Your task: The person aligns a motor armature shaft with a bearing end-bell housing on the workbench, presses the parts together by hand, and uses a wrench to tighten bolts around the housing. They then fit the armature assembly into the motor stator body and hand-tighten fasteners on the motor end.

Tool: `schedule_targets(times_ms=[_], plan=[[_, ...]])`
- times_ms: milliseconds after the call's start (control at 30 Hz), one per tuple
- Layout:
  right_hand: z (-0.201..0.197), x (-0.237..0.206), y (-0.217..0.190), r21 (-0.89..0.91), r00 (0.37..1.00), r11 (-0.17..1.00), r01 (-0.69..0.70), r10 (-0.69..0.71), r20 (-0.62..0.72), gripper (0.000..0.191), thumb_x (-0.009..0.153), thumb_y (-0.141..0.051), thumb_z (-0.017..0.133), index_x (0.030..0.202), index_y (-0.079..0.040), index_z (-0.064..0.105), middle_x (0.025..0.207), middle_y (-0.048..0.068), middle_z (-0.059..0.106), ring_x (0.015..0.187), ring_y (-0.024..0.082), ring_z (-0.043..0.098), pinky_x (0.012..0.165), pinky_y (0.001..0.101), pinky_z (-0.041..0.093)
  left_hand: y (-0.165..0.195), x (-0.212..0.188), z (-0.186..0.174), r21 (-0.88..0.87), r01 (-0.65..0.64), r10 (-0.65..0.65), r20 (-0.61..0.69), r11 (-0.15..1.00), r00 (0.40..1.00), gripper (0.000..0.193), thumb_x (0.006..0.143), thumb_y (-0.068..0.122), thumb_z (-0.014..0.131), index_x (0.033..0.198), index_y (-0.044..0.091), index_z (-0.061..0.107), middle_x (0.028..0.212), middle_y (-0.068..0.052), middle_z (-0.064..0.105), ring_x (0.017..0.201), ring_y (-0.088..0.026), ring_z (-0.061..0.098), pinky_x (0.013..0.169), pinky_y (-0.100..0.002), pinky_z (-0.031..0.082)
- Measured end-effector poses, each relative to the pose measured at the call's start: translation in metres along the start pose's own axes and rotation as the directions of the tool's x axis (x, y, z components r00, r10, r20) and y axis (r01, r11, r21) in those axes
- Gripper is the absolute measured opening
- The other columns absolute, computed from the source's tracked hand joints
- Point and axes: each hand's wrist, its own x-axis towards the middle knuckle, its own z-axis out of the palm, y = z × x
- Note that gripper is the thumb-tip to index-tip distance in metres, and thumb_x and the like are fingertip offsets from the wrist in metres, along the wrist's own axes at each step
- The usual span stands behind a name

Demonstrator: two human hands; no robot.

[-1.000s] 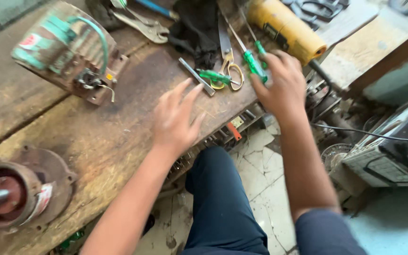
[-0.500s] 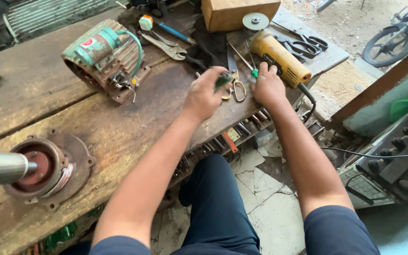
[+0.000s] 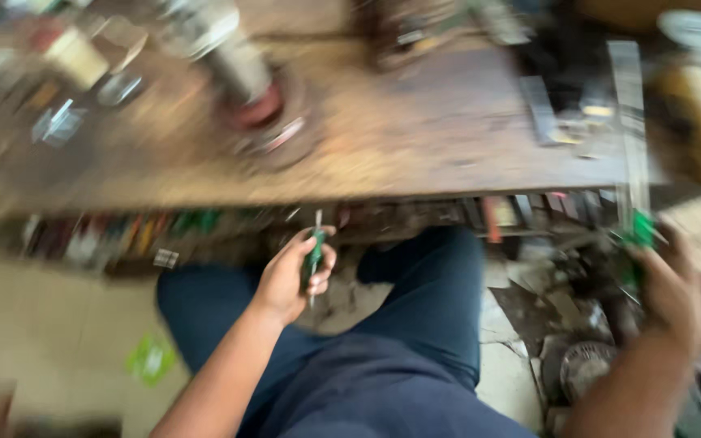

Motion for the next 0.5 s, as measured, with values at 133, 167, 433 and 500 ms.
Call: schedule_targets(times_ms=[133, 167, 433, 500], plan=[[0.05, -0.059, -0.022, 0.039, 0.921, 0.998, -0.049, 0.03, 0.389, 0.053, 0.093, 0.003, 0.06, 0.144, 0.006, 0.046, 0.125, 0.015, 0.063, 0.105, 0.023, 0.064, 0.088, 0.0369, 0.053, -0.006, -0.057, -0.068, -0.199, -0.129, 0.084, -0.222, 0.971, 0.971, 0.033, 0.1, 0.02, 0.051, 0.129, 0.006, 0.059, 0.088, -0.008, 0.066, 0.06, -0.013, 0.054, 0.051, -0.028, 0.044], [0.078, -0.066, -0.025, 0.009, 0.849, 0.993, -0.117, 0.095, 0.52, 0.058, 0.088, 0.004, 0.061, 0.145, 0.006, 0.048, 0.125, 0.016, 0.064, 0.108, 0.024, 0.065, 0.087, 0.0373, 0.054, -0.005, -0.065, -0.084, -0.211, -0.141, 0.066, -0.33, 0.967, 0.942, 0.032, 0.099, 0.019, 0.051, 0.129, 0.007, 0.058, 0.088, -0.007, 0.066, 0.062, -0.014, 0.056, 0.053, -0.029, 0.046], [0.399, -0.154, 0.012, -0.277, 0.15, 0.951, -0.138, 0.296, 0.943, 0.057, 0.094, -0.001, 0.057, 0.149, 0.004, 0.043, 0.106, 0.015, 0.061, 0.081, 0.02, 0.059, 0.066, 0.0344, 0.05, 0.029, -0.046, -0.258, -0.275, -0.182, -0.057, -0.681, 0.944, 0.73, 0.022, 0.099, 0.03, 0.063, 0.095, 0.008, 0.065, 0.083, -0.002, 0.063, 0.064, -0.013, 0.056, 0.05, -0.03, 0.047], [0.476, -0.167, 0.026, -0.313, 0.33, 0.95, 0.009, 0.293, 0.897, 0.057, 0.092, 0.0, 0.056, 0.147, 0.003, 0.044, 0.114, 0.014, 0.063, 0.09, 0.018, 0.062, 0.074, 0.033, 0.053, 0.042, -0.025, -0.29, -0.193, -0.246, 0.018, -0.752, 0.95, 0.659, 0.019, 0.095, 0.031, 0.065, 0.092, 0.012, 0.064, 0.078, -0.001, 0.06, 0.06, -0.013, 0.051, 0.046, -0.03, 0.041]])
